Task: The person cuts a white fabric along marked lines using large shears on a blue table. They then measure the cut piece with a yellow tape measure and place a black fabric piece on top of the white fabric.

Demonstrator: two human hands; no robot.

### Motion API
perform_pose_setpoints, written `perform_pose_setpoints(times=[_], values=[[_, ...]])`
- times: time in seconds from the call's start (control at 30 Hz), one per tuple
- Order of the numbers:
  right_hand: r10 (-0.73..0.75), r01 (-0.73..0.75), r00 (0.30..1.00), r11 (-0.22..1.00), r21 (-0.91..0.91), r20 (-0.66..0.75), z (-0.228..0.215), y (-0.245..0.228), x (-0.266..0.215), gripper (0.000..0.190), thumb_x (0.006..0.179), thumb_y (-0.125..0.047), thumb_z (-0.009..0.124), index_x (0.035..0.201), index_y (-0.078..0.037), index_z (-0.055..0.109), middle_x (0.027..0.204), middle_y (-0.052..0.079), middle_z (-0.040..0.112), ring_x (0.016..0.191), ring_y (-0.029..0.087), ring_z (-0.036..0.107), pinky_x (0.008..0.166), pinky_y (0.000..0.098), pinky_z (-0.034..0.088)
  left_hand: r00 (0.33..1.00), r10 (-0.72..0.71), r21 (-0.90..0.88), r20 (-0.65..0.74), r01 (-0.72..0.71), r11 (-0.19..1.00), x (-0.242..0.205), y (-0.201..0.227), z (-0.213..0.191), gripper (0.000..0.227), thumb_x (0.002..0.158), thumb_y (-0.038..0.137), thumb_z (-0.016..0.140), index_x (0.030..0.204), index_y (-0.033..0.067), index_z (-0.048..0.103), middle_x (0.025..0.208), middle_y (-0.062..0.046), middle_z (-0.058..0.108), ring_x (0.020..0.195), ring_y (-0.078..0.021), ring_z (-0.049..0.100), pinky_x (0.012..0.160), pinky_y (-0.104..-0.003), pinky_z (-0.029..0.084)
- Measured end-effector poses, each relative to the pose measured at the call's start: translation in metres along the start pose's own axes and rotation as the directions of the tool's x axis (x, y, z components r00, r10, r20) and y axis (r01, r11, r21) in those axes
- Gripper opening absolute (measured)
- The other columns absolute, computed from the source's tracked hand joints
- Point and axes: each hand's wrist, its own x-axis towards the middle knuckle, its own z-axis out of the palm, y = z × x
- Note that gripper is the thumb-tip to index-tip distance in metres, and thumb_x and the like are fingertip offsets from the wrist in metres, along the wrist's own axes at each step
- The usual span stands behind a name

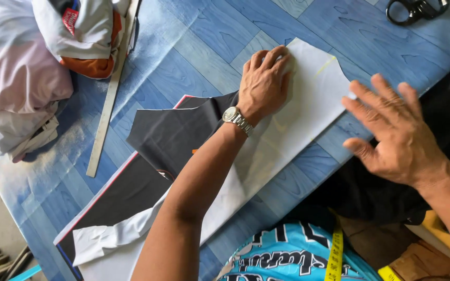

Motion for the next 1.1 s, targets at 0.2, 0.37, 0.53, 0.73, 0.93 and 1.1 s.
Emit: perform_pose_setpoints(times=[0.2,0.37,0.53,0.73,0.93,1.1], values=[[-0.062,0.121,0.956,0.974,-0.192,0.288,0.046,-0.016,-0.025,0.075,0.091,-0.070,0.027,0.154,-0.029,0.038,0.167,0.002,0.033,0.155,0.030,0.028,0.120,0.0626,0.023,0.979,0.160,0.057,0.127,-0.168,0.984,-0.013,0.012,0.002,0.054,0.103,0.051,0.050,0.146,0.0200,0.054,0.161,-0.002,0.036,0.151,-0.0361,0.035,0.123,-0.060,0.030],[-0.095,0.108,0.976,0.993,-0.055,0.195,0.022,0.018,-0.007,0.080,0.094,-0.071,0.021,0.159,-0.025,0.031,0.169,0.008,0.026,0.155,0.034,0.025,0.122,0.0628,0.016,0.983,0.151,0.087,0.105,-0.160,0.983,-0.019,0.012,0.004,0.058,0.098,0.049,0.052,0.150,0.0230,0.050,0.160,-0.002,0.044,0.146,-0.0343,0.044,0.122,-0.058,0.034],[-0.185,0.184,0.974,0.983,0.021,0.134,0.012,0.086,0.021,0.068,0.093,-0.061,0.039,0.145,-0.019,0.048,0.156,0.008,0.043,0.144,0.029,0.041,0.114,0.0586,0.032,0.976,0.139,0.033,0.169,-0.146,0.989,-0.013,0.018,-0.007,0.056,0.101,0.048,0.047,0.150,0.0208,0.048,0.160,-0.005,0.043,0.148,-0.0375,0.041,0.122,-0.059,0.029],[0.432,-0.387,0.871,0.897,-0.216,0.233,0.013,0.176,0.105,0.065,0.105,-0.053,0.050,0.148,-0.005,0.055,0.131,0.029,0.059,0.109,0.048,0.062,0.082,0.0576,0.055,0.977,0.153,0.051,0.147,-0.162,0.986,-0.014,0.018,-0.008,0.053,0.102,0.048,0.050,0.148,0.0215,0.051,0.158,-0.005,0.045,0.145,-0.0378,0.045,0.119,-0.060,0.035],[0.647,-0.539,0.565,0.759,-0.365,0.511,0.008,0.199,0.153,0.070,0.096,-0.066,0.055,0.139,-0.012,0.061,0.135,0.025,0.068,0.118,0.048,0.066,0.092,0.0564,0.054,0.976,0.166,0.053,0.140,-0.175,0.983,-0.015,0.016,-0.007,0.053,0.102,0.047,0.051,0.148,0.0201,0.051,0.158,-0.005,0.046,0.145,-0.0381,0.046,0.121,-0.059,0.034],[0.620,-0.602,0.469,0.745,-0.286,0.629,0.003,0.190,0.104,0.061,0.092,-0.056,0.060,0.129,-0.008,0.069,0.121,0.024,0.075,0.107,0.044,0.069,0.084,0.0493,0.052,0.977,0.167,0.000,0.135,-0.169,0.986,-0.016,0.010,-0.002,0.054,0.104,0.049,0.044,0.149,0.0202,0.050,0.159,-0.005,0.046,0.147,-0.0382,0.044,0.122,-0.060,0.031]])
